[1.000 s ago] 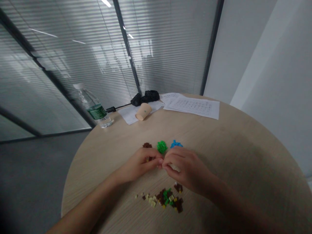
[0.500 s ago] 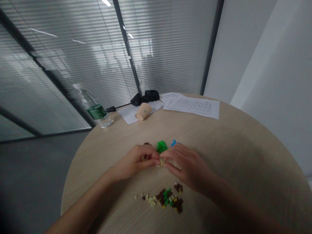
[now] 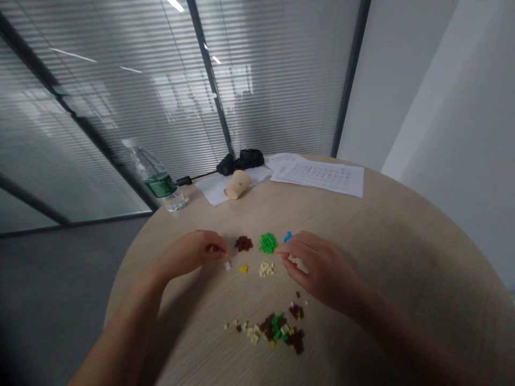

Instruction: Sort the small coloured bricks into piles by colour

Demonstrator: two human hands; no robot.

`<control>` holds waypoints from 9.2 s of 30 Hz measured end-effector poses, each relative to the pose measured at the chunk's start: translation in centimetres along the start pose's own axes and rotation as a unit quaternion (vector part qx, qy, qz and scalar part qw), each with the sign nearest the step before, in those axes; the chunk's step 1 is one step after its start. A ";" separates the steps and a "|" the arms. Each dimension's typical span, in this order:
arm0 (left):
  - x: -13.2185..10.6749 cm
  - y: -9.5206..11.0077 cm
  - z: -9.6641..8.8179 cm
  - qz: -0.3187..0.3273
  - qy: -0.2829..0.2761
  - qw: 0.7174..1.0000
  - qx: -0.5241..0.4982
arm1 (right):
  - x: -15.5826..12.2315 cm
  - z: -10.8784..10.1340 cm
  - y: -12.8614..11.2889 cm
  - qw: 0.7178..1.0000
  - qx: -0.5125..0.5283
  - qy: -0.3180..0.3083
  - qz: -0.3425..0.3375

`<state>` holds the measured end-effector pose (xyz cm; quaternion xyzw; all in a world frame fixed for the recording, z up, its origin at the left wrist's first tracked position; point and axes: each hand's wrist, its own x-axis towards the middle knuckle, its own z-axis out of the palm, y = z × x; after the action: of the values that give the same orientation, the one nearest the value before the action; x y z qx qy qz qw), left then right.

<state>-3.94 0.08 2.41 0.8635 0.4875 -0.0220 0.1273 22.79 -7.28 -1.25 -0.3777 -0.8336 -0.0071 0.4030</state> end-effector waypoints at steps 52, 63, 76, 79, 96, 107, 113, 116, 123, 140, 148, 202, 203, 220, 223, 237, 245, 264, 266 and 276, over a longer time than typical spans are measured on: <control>0.2 6.1 2.0 0.160 0.007 0.941 -0.299 | -0.2 -1.6 0.2 0.980 -0.013 -0.191 0.058; 0.5 7.1 2.8 0.173 -0.055 0.839 -0.513 | -0.1 -0.1 -0.9 0.996 0.059 -0.031 -0.066; 0.2 4.3 1.2 0.125 0.065 0.973 -0.181 | -0.1 -0.1 -0.8 0.999 0.020 -0.012 -0.025; 0.0 2.0 0.3 0.089 0.101 0.991 -0.020 | 0.0 -0.3 -0.6 1.000 0.012 -0.010 -0.010; 0.0 0.0 0.4 0.030 -0.047 0.998 0.005 | -0.2 -0.3 -0.1 0.999 -0.013 -0.035 -0.006; 0.0 0.0 0.3 0.036 -0.025 0.999 0.011 | -0.3 -1.2 -0.5 0.963 0.042 -0.265 0.033; 0.1 1.3 -0.1 0.073 0.082 0.994 0.017 | -0.8 -1.1 -0.6 0.952 0.054 -0.300 0.032; 0.3 2.0 0.2 0.099 0.082 0.992 0.007 | -1.0 -0.8 -0.3 0.948 0.083 -0.306 0.037; 0.5 2.8 1.1 0.133 0.058 0.989 -0.002 | -0.9 -0.8 0.0 0.934 0.121 -0.335 0.039; 0.7 3.9 1.9 0.189 0.060 0.980 -0.026 | -0.9 -0.7 0.0 0.932 0.110 -0.342 0.057; 0.6 5.9 2.3 0.202 0.036 0.938 -0.279 | 0.0 -0.5 -0.6 0.982 0.089 -0.165 0.019; 0.0 0.0 1.2 -0.038 -0.003 0.999 0.003 | -0.1 -0.7 0.5 0.998 0.012 -0.068 0.000; 0.1 0.1 1.3 -0.028 -0.001 1.000 -0.002 | -0.2 -0.7 0.5 0.997 0.012 -0.073 -0.001; 0.4 3.6 1.5 0.139 0.085 0.985 -0.055 | -0.5 0.1 -1.4 0.937 0.114 -0.328 0.030; 0.5 4.4 1.9 0.194 0.067 0.978 -0.038 | -0.5 0.2 -1.9 0.932 0.138 -0.335 0.029; 0.4 5.2 1.8 0.202 0.053 0.978 -0.020 | -1.0 1.8 -1.9 0.939 0.174 -0.296 0.002; 0.1 5.8 1.5 0.203 0.040 0.971 -0.122 | -0.7 0.9 -0.8 0.978 0.100 -0.180 0.016; 0.4 5.5 1.7 0.140 0.094 0.965 -0.202 | -0.1 0.1 -0.3 0.997 0.006 0.012 0.072; 0.4 4.9 1.4 0.114 0.130 0.965 -0.200 | -0.1 -0.1 -0.1 0.996 -0.005 0.014 0.083; 1.0 2.5 0.8 0.004 0.175 0.983 -0.048 | -0.1 -0.5 0.6 0.989 0.013 -0.102 0.102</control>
<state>-1.27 -0.51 1.98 0.8488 0.4993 0.1532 0.0819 23.50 -7.08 -1.14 -0.4543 -0.8273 0.0834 0.3197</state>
